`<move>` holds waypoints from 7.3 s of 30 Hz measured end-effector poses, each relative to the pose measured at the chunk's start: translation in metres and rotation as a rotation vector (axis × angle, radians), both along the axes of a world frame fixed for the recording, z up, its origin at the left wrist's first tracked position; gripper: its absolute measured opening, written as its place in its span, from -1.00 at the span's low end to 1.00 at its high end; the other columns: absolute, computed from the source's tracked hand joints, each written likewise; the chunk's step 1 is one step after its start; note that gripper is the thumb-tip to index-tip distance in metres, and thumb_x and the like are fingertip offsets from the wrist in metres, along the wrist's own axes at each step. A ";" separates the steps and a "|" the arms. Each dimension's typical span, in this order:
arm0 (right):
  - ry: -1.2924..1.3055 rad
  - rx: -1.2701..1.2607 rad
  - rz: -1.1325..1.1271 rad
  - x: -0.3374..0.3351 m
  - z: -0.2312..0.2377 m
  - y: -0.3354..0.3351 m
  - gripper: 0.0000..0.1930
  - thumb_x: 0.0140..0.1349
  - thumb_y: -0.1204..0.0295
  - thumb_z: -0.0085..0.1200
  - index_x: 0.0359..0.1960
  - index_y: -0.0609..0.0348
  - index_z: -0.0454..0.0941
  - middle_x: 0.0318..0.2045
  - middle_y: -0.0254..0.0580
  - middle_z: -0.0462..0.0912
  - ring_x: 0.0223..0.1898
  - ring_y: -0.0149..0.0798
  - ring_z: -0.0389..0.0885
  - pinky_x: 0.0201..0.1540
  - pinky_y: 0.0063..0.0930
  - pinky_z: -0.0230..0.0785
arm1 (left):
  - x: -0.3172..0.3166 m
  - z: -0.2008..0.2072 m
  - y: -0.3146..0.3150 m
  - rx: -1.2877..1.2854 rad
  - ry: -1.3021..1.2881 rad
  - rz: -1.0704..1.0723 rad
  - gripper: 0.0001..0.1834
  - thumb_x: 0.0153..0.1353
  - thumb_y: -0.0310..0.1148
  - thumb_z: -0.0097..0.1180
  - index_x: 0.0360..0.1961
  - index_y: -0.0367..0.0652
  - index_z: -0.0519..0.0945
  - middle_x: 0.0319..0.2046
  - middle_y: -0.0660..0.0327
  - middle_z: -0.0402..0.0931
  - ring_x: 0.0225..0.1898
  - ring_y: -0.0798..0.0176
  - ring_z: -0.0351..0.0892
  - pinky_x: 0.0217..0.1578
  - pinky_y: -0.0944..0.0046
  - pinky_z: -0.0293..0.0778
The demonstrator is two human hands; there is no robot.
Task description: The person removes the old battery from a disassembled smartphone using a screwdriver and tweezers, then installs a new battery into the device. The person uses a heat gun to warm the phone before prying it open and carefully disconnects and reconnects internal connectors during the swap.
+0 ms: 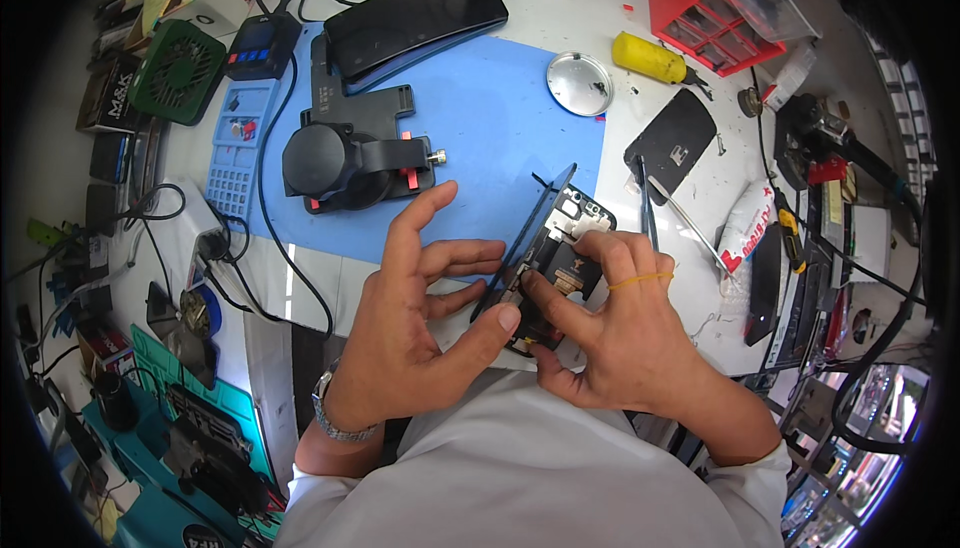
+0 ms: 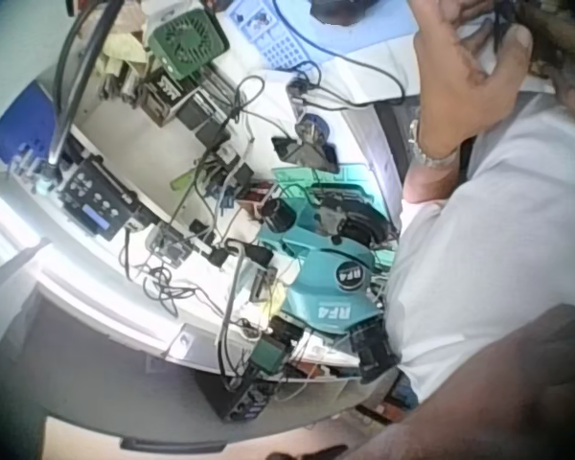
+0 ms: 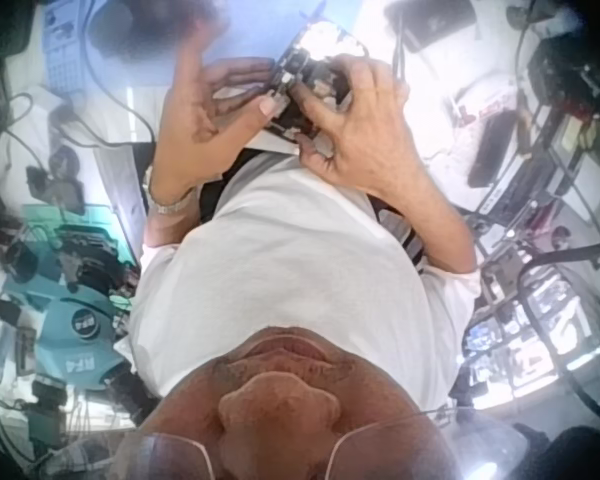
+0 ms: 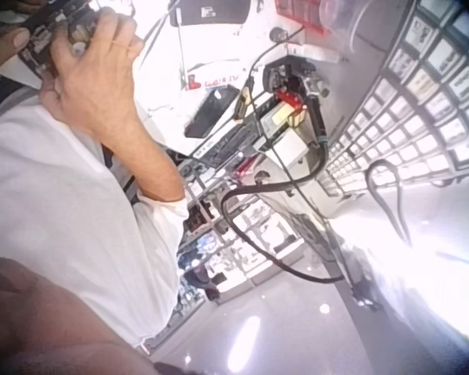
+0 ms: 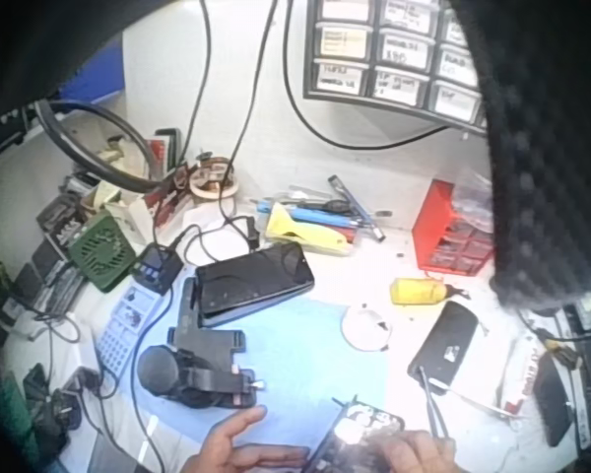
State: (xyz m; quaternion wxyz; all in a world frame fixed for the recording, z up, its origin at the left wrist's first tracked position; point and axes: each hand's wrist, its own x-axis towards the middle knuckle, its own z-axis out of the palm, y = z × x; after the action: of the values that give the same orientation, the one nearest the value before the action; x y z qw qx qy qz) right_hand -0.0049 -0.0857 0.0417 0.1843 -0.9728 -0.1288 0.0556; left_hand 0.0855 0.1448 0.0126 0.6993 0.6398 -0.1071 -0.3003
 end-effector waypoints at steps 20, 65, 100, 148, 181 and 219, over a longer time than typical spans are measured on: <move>0.106 0.108 -0.119 -0.009 -0.001 0.013 -0.22 0.14 0.09 0.59 0.41 0.00 0.66 0.37 0.33 0.35 0.24 0.28 0.38 0.14 0.19 0.25 | -0.001 0.000 -0.001 0.000 0.039 0.015 0.13 0.33 -0.43 0.51 0.74 -0.27 0.00 0.22 -0.24 0.71 0.35 -0.10 0.70 0.35 -0.24 0.64; 0.036 0.194 -0.139 -0.007 -0.008 0.016 -0.26 0.07 0.26 0.53 0.37 0.08 0.64 0.38 0.30 0.32 0.33 0.35 0.35 0.20 0.26 0.24 | -0.001 -0.001 0.000 0.021 0.011 0.014 0.15 0.32 -0.40 0.53 0.74 -0.25 -0.01 0.23 -0.22 0.71 0.36 -0.10 0.70 0.36 -0.25 0.62; -0.021 0.242 -0.098 -0.005 -0.015 0.005 -0.29 0.01 0.33 0.51 0.30 0.11 0.70 0.37 0.24 0.35 0.31 0.30 0.38 0.20 0.20 0.24 | -0.001 -0.001 -0.001 0.016 0.015 0.023 0.15 0.32 -0.42 0.54 0.73 -0.27 -0.01 0.23 -0.19 0.72 0.35 -0.06 0.71 0.38 -0.22 0.61; 0.014 -0.006 -0.239 -0.017 -0.007 0.045 -0.31 0.16 0.13 0.46 0.35 0.06 0.67 0.33 0.42 0.31 0.25 0.43 0.36 0.08 0.30 0.28 | 0.000 -0.002 0.000 0.001 0.024 0.004 0.18 0.30 -0.45 0.53 0.75 -0.29 -0.05 0.20 -0.17 0.73 0.34 -0.06 0.72 0.38 -0.23 0.62; -0.037 0.118 -0.206 -0.022 -0.009 0.028 -0.32 0.15 0.12 0.51 0.33 0.07 0.71 0.43 0.29 0.29 0.44 0.36 0.26 0.31 0.25 0.18 | -0.004 -0.001 -0.002 0.038 -0.008 0.009 0.16 0.33 -0.40 0.54 0.74 -0.28 -0.03 0.21 -0.14 0.73 0.35 -0.01 0.71 0.39 -0.18 0.61; -0.110 0.231 -0.118 -0.019 -0.022 0.006 -0.31 0.02 0.37 0.45 0.25 0.34 0.61 0.37 0.35 0.40 0.38 0.35 0.38 0.22 0.27 0.25 | -0.008 0.006 -0.006 0.073 0.004 0.009 0.13 0.36 -0.48 0.48 0.75 -0.26 -0.05 0.24 -0.10 0.71 0.40 0.01 0.66 0.44 -0.06 0.54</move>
State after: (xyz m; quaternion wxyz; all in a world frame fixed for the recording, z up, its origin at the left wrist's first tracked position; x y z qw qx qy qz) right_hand -0.0241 -0.0795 0.0194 0.2907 -0.9526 -0.0865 -0.0239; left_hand 0.0771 0.1389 0.0189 0.6771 0.6647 -0.0920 -0.3020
